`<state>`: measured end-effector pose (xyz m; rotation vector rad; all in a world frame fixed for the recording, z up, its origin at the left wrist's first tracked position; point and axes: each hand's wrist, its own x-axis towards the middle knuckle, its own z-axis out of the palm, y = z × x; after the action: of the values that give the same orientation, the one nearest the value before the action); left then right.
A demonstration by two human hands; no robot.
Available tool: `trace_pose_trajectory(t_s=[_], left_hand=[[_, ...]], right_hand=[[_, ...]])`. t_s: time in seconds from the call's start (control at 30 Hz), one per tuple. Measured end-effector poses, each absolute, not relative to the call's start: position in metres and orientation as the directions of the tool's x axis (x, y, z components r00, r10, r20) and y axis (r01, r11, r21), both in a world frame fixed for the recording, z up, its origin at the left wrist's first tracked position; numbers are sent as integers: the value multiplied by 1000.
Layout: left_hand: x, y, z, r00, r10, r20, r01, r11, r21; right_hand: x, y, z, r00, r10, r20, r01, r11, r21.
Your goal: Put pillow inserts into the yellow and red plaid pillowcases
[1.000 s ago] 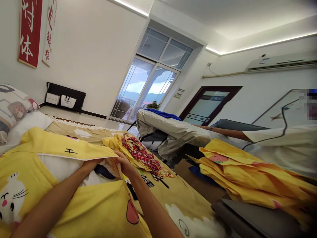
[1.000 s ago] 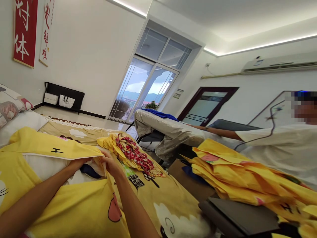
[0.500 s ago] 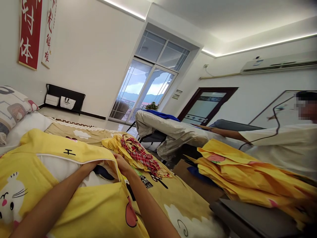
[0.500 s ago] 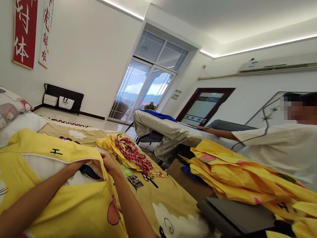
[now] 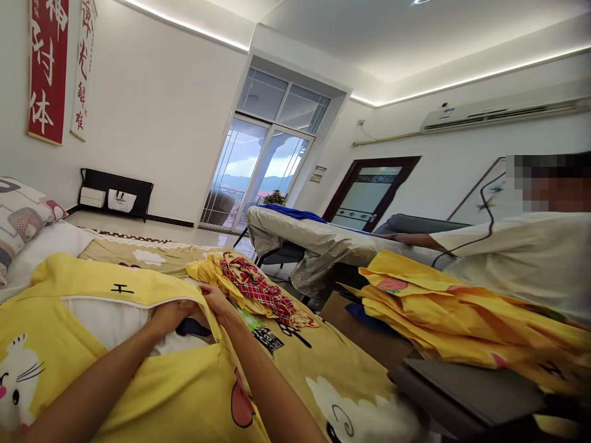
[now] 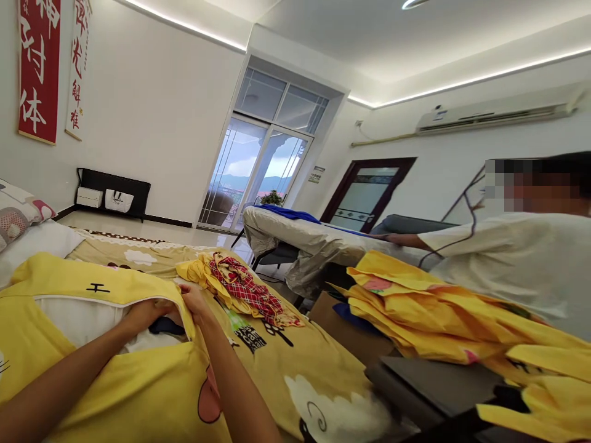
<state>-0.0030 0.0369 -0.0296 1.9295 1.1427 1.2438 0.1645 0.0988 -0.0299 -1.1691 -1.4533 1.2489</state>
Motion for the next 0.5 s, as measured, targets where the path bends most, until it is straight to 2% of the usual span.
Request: trace_pose_trajectory(t_s=[0.07, 0.13, 0.2, 0.23, 0.3, 0.37, 0.43, 0.5], left_hand=[[-11, 20, -28, 288, 786, 547, 466, -614, 637], [-21, 3, -25, 373, 623, 688, 551, -745, 376], [-31, -7, -18, 375, 474, 796, 655, -744, 135], [-35, -9, -14, 350, 438, 828, 723, -688, 58], [-40, -3, -1, 292, 462, 837, 848, -530, -4], [-46, 9, 12, 289, 578, 763, 908, -417, -28], [-53, 22, 22, 337, 668, 664, 914, -402, -60], [-63, 29, 27, 376, 662, 649, 901, -425, -89]], right_hand=[[176, 101, -28, -104, 991, 81, 97, 91, -991], [185, 102, -25, -41, 991, 127, 88, 130, -988], [190, 103, -24, 2, 986, 167, 91, 166, -982], [190, 104, -24, 18, 983, 184, 100, 181, -978], [190, 108, -23, 46, 977, 210, 132, 203, -970], [191, 112, -21, 77, 969, 235, 187, 218, -958], [197, 118, -18, 125, 953, 275, 269, 234, -934], [208, 123, -14, 194, 923, 332, 365, 246, -898]])
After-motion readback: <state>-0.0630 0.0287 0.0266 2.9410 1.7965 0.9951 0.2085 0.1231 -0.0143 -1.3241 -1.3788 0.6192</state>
